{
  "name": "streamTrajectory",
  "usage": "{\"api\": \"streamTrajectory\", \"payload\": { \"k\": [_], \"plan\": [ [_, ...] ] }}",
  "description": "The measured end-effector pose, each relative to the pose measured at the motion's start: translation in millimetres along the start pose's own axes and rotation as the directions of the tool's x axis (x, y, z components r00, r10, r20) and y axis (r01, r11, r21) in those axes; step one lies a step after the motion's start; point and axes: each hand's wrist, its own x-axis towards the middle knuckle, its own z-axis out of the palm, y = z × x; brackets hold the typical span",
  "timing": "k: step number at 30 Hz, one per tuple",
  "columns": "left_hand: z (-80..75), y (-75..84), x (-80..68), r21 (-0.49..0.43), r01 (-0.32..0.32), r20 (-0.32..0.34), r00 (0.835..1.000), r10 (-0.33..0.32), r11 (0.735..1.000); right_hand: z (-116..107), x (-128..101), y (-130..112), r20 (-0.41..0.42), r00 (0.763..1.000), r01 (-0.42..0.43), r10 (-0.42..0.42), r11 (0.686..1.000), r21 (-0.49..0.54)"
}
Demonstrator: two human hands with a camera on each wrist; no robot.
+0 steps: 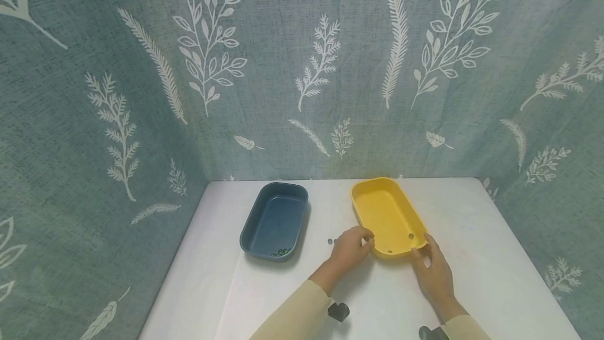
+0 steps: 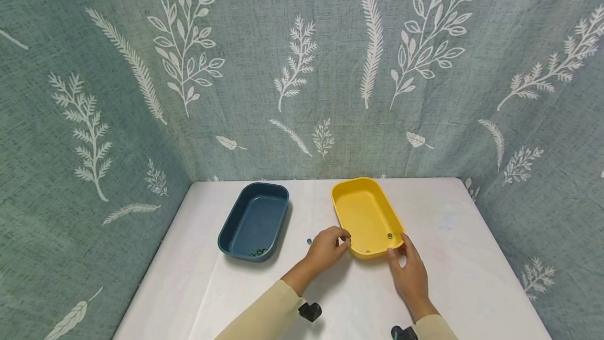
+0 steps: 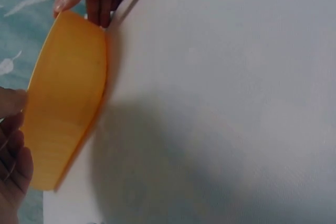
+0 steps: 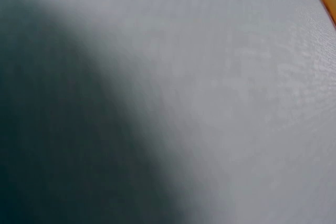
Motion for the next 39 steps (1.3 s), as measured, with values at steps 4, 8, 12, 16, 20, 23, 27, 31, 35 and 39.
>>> {"api": "streamTrajectory", "payload": {
  "k": [4, 8, 12, 16, 20, 23, 27, 31, 35, 39],
  "plan": [
    [0.3, 3.0, 0.5, -0.023, -0.002, 0.014, 1.000, 0.002, 1.000, -0.2, 0.1, 0.3, -0.008, 1.000, 0.018, -0.018, 1.000, 0.009],
    [3.1, 4.7, 0.5, -0.035, 0.000, 0.029, 1.000, 0.001, 0.999, -0.1, -0.1, 0.6, -0.014, 1.000, 0.028, -0.027, 1.000, 0.015],
    [5.1, 6.0, -0.4, -0.027, 0.000, 0.032, 0.999, 0.001, 1.000, -0.1, -0.4, 0.8, -0.012, 0.999, 0.033, -0.032, 0.999, 0.015],
    [4.4, 6.9, -1.7, -0.014, -0.005, 0.031, 1.000, 0.005, 1.000, -0.5, -0.5, 0.9, -0.012, 0.999, 0.046, -0.046, 0.999, 0.016],
    [1.7, 6.9, -3.8, -0.029, -0.008, 0.028, 1.000, 0.009, 1.000, -1.0, -0.4, 1.2, -0.015, 0.999, 0.053, -0.052, 0.999, 0.013],
    [-1.4, 6.3, -6.4, -0.046, -0.011, 0.022, 1.000, 0.012, 0.999, -1.1, -0.4, 1.6, -0.017, 0.999, 0.044, -0.044, 0.999, 0.011],
    [-3.9, 1.6, -9.0, -0.047, -0.023, 0.007, 1.000, 0.023, 0.999, -0.6, -0.3, 1.9, -0.010, 0.999, 0.030, -0.030, 0.999, 0.012],
    [-4.8, -6.4, -10.4, -0.039, -0.022, 0.003, 1.000, 0.022, 0.999, 0.5, 0.1, 2.6, -0.007, 1.000, 0.015, -0.014, 1.000, 0.008],
    [-5.4, -14.9, -12.5, -0.027, 0.004, 0.006, 1.000, -0.004, 1.000, 1.1, 0.3, 2.9, -0.001, 1.000, 0.008, -0.008, 1.000, -0.001],
    [-8.6, -23.7, -16.6, -0.006, 0.015, 0.000, 1.000, -0.015, 1.000, 0.8, 0.2, 3.0, 0.002, 1.000, 0.017, -0.017, 1.000, -0.003]
  ]
}}
